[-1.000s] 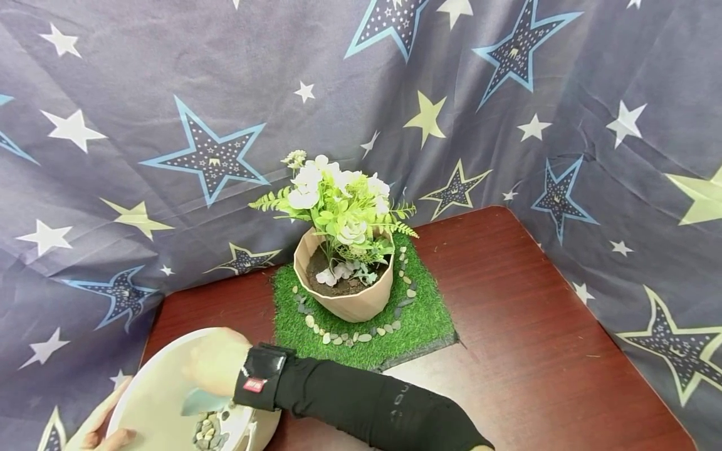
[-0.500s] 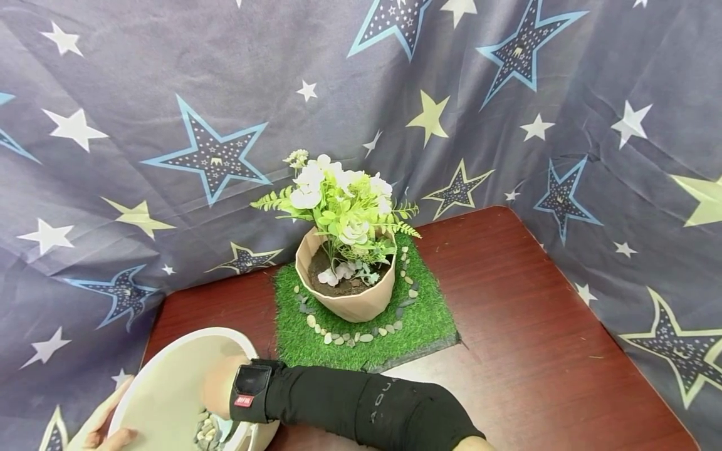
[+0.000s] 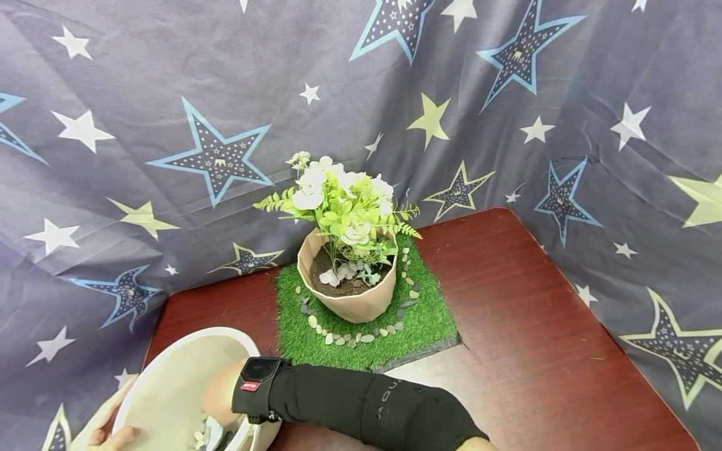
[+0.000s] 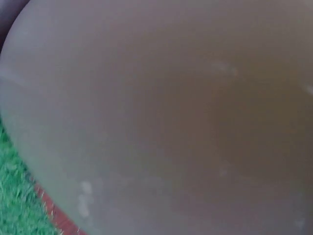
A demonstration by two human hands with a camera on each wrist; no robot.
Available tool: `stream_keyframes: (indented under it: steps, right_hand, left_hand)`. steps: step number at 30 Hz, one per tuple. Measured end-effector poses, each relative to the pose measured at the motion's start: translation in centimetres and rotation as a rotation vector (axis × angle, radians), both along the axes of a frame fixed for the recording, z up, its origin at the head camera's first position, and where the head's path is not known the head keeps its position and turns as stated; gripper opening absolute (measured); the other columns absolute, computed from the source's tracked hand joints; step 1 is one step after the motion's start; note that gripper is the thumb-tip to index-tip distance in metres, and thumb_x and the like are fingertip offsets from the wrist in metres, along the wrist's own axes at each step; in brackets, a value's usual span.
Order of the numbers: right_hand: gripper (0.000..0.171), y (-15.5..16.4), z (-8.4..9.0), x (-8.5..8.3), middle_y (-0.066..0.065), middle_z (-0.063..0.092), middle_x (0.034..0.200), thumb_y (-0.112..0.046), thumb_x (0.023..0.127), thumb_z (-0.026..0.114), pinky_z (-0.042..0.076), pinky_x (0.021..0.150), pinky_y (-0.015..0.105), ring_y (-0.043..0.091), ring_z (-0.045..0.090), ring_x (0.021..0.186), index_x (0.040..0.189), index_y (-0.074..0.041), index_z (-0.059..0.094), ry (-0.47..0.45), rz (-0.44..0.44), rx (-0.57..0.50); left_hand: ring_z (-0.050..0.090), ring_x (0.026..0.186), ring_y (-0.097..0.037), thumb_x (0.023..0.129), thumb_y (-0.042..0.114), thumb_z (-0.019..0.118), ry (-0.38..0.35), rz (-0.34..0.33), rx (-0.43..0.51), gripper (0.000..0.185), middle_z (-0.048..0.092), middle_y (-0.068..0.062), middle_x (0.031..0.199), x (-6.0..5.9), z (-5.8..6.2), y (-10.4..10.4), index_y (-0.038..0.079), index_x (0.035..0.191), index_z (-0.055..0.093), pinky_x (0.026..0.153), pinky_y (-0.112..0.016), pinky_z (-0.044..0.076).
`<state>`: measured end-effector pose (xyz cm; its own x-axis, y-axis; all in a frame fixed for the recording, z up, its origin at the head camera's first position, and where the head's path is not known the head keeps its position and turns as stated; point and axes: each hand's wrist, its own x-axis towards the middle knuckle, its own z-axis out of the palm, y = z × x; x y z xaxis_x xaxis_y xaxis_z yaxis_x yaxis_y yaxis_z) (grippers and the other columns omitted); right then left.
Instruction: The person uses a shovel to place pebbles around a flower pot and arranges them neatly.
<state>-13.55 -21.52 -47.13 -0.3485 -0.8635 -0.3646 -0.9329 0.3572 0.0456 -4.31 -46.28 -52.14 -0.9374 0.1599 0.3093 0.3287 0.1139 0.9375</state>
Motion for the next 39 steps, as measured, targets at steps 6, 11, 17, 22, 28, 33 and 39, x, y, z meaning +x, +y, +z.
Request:
stream_keyframes:
  steps: [6,11,17,22,28,33,39]
  right_hand:
    - [0.011,1.3,1.6,0.6,-0.019,0.073,0.09,-0.038,0.085,0.078,0.05,0.066,0.018,0.0,0.058,0.073,0.078,-0.035,0.07,-0.004,-0.063,-0.197]
    - [0.017,2.4,3.1,0.2,-0.019,0.07,0.086,-0.037,0.088,0.076,0.047,0.061,0.019,0.0,0.055,0.072,0.076,-0.033,0.066,-0.021,-0.119,-0.27]
    - [0.03,3.6,4.3,-0.7,-0.016,0.058,0.072,-0.04,0.097,0.066,0.044,0.064,0.016,0.001,0.054,0.07,0.071,-0.028,0.057,-0.089,-0.11,-0.347]
    - [0.04,4.8,4.7,-1.1,-0.015,0.05,0.061,-0.044,0.1,0.063,0.039,0.058,0.016,0.001,0.049,0.061,0.065,-0.027,0.054,-0.172,-0.135,-0.404]
    - [0.039,6.5,5.3,-1.7,-0.015,0.048,0.057,-0.041,0.102,0.061,0.035,0.054,0.014,-0.001,0.045,0.055,0.067,-0.026,0.06,-0.259,-0.129,-0.488]
    - [0.03,8.2,5.1,-2.8,-0.019,0.055,0.066,-0.038,0.103,0.061,0.035,0.059,0.011,-0.003,0.046,0.059,0.079,-0.027,0.073,-0.291,-0.108,-0.579]
    - [0.025,10.6,5.3,-3.1,-0.021,0.059,0.069,-0.035,0.105,0.058,0.036,0.062,0.009,-0.006,0.046,0.059,0.094,-0.026,0.078,-0.348,-0.136,-0.69]
  left_hand:
    - [0.068,0.099,0.004,0.071,-0.04,0.038,-0.031,0.035,-0.083,0.104,0.064,0.022,0.136,0.0,0.0,-0.4,0.014,0.16,0.041,0.072,-0.013,0.057]
    - [0.067,0.107,0.003,0.072,-0.041,0.034,0.003,-0.066,-0.045,0.103,0.06,0.018,0.144,-0.6,-0.2,-0.7,0.008,0.162,0.033,0.079,-0.013,0.057]
    - [0.066,0.111,0.004,0.072,-0.041,0.034,0.012,-0.048,-0.031,0.1,0.059,0.017,0.146,-0.3,-0.2,-0.6,0.006,0.161,0.035,0.08,-0.012,0.056]
    - [0.065,0.106,0.005,0.079,-0.036,0.04,-0.061,0.072,-0.068,0.093,0.062,0.022,0.139,0.1,0.0,-0.2,0.008,0.16,0.038,0.075,-0.013,0.057]
    - [0.066,0.099,0.004,0.081,-0.034,0.042,-0.088,0.131,-0.095,0.089,0.063,0.023,0.134,0.3,0.1,0.2,0.007,0.16,0.039,0.07,-0.015,0.057]
    - [0.065,0.103,0.004,0.078,-0.038,0.037,-0.037,0.052,-0.061,0.092,0.062,0.02,0.139,0.1,0.1,0.3,0.003,0.16,0.035,0.072,-0.016,0.059]
    - [0.066,0.102,0.005,0.073,-0.039,0.035,-0.005,0.031,-0.066,0.096,0.062,0.019,0.139,-0.1,0.2,0.3,0.001,0.16,0.035,0.073,-0.013,0.057]
